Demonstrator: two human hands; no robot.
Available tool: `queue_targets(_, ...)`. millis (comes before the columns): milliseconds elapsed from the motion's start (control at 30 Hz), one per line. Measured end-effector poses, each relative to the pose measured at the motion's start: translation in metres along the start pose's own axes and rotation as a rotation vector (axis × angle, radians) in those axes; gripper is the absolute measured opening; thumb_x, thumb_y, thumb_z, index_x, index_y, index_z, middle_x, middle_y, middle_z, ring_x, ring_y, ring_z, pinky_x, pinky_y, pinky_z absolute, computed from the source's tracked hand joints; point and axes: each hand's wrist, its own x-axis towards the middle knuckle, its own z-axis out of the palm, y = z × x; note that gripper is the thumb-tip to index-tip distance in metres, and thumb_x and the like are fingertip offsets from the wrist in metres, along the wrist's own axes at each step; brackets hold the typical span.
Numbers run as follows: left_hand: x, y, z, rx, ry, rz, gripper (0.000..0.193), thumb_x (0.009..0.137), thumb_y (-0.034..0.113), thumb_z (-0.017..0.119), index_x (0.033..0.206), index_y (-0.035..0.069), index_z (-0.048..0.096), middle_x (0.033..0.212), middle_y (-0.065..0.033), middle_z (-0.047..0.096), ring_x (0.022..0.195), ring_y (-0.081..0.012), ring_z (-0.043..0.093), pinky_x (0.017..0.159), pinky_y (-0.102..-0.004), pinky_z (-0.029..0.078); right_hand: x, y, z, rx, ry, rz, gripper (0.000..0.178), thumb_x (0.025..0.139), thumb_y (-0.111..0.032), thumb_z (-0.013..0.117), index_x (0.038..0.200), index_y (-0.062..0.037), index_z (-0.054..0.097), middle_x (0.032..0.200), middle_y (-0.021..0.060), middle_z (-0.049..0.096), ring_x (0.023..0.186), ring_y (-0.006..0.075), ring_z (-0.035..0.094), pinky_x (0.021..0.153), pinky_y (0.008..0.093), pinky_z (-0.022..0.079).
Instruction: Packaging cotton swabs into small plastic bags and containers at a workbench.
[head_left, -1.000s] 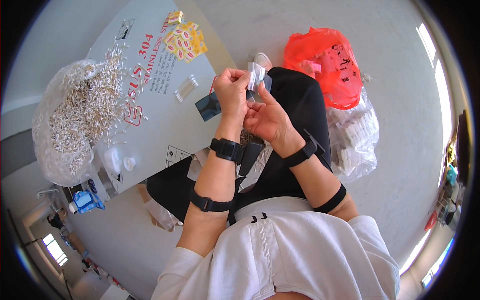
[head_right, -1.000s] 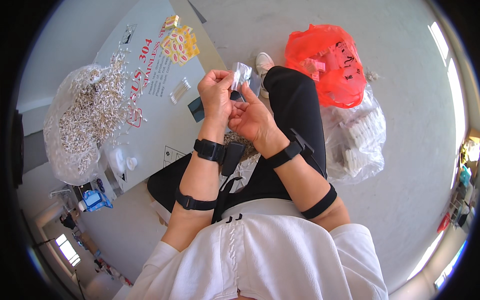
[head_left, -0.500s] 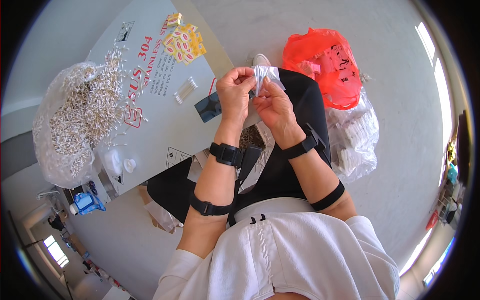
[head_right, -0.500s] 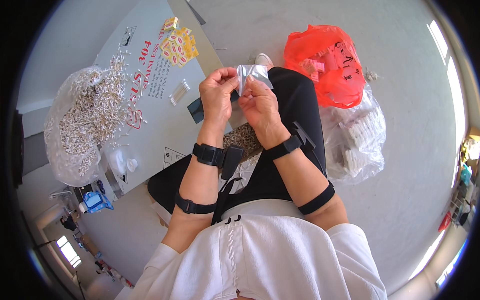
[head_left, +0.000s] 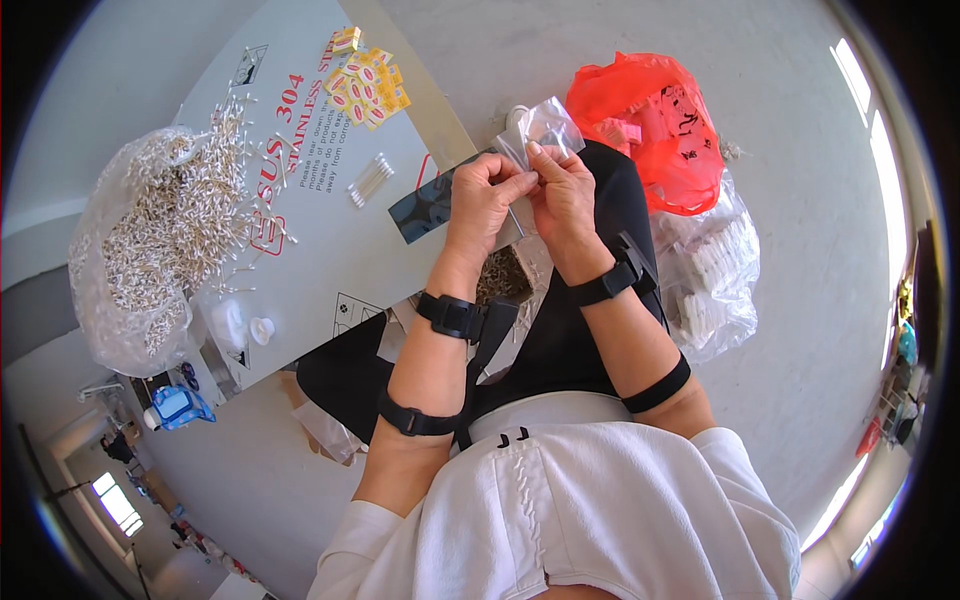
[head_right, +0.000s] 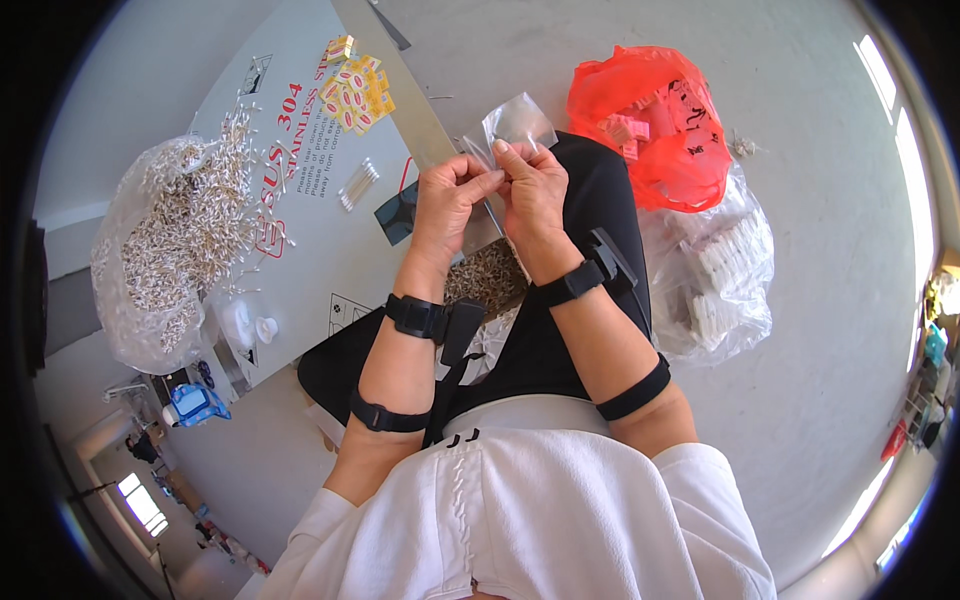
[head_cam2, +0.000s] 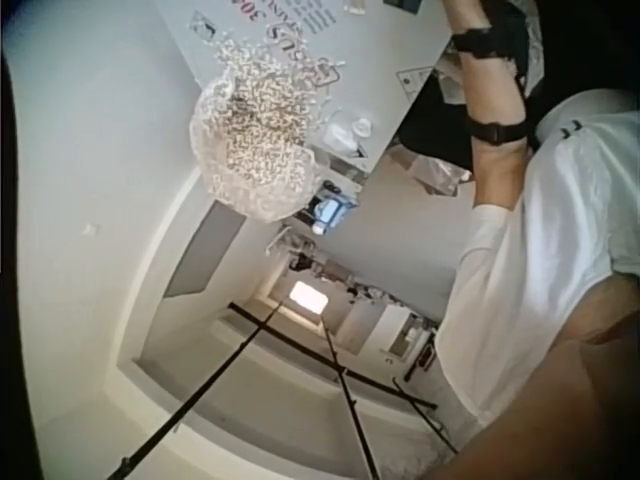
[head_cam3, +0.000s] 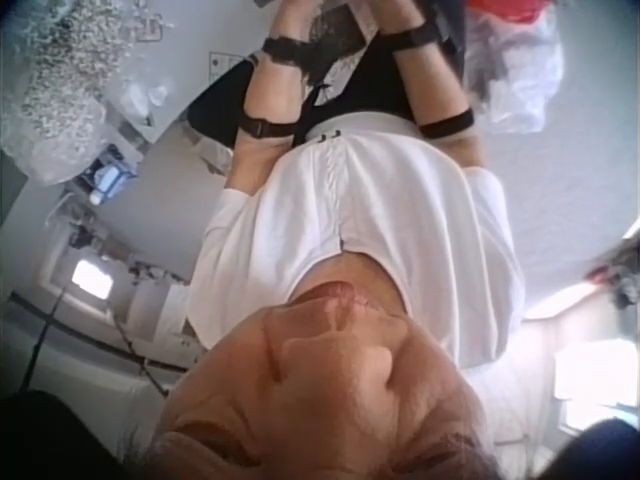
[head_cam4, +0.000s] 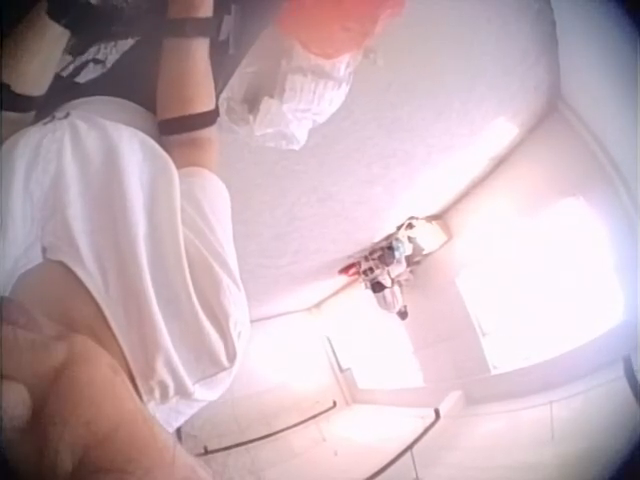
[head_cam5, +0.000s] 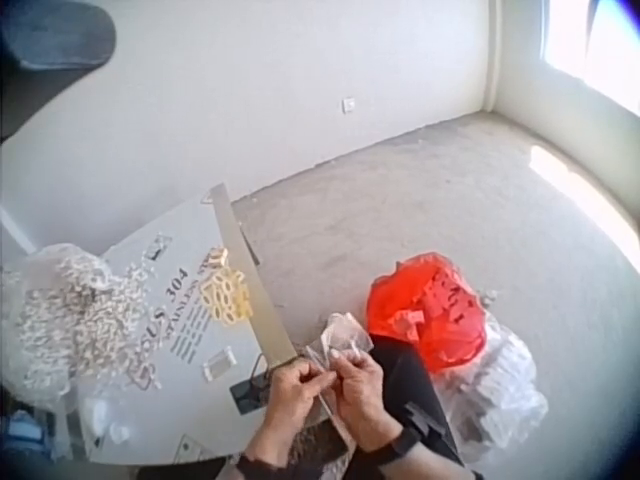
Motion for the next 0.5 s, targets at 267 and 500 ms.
queue_targets(267, 0.001, -0.006, 0.004, -0.034, 0.176, -0.076, 0.018, 0.085, 0.009, 0.066, 0.071, -0.002, 0.065, 0.066, -0.0005, 0.059, 0.061, -0.0039, 0.044, 0.056, -0.0218, 0.036, 0.001, -0.005, -0.010, -0.103, -0.059, 0.163, 0.012, 0.084, -0.010, 0.070, 0.079, -0.0073, 0.059, 0.068, -0.0022, 0.057, 0.057, 0.0057, 0.050, 0.048, 0.0196, 0.039)
queue_targets(500, 0.028, -0.001, -0.006, -0.106, 0.162, -0.280, 0.018, 0.088, 0.018, 0.064, 0.081, 0.002, 0.066, 0.064, 0.0039, 0.052, 0.050, -0.0033, 0.042, 0.043, -0.0180, 0.033, 0.017, 0.002, -0.020, -0.286, 0.032, 0.011, 0.008, 0.083, -0.008, 0.070, 0.081, -0.0033, 0.065, 0.066, -0.0021, 0.057, 0.056, 0.0054, 0.048, 0.046, 0.0198, 0.036)
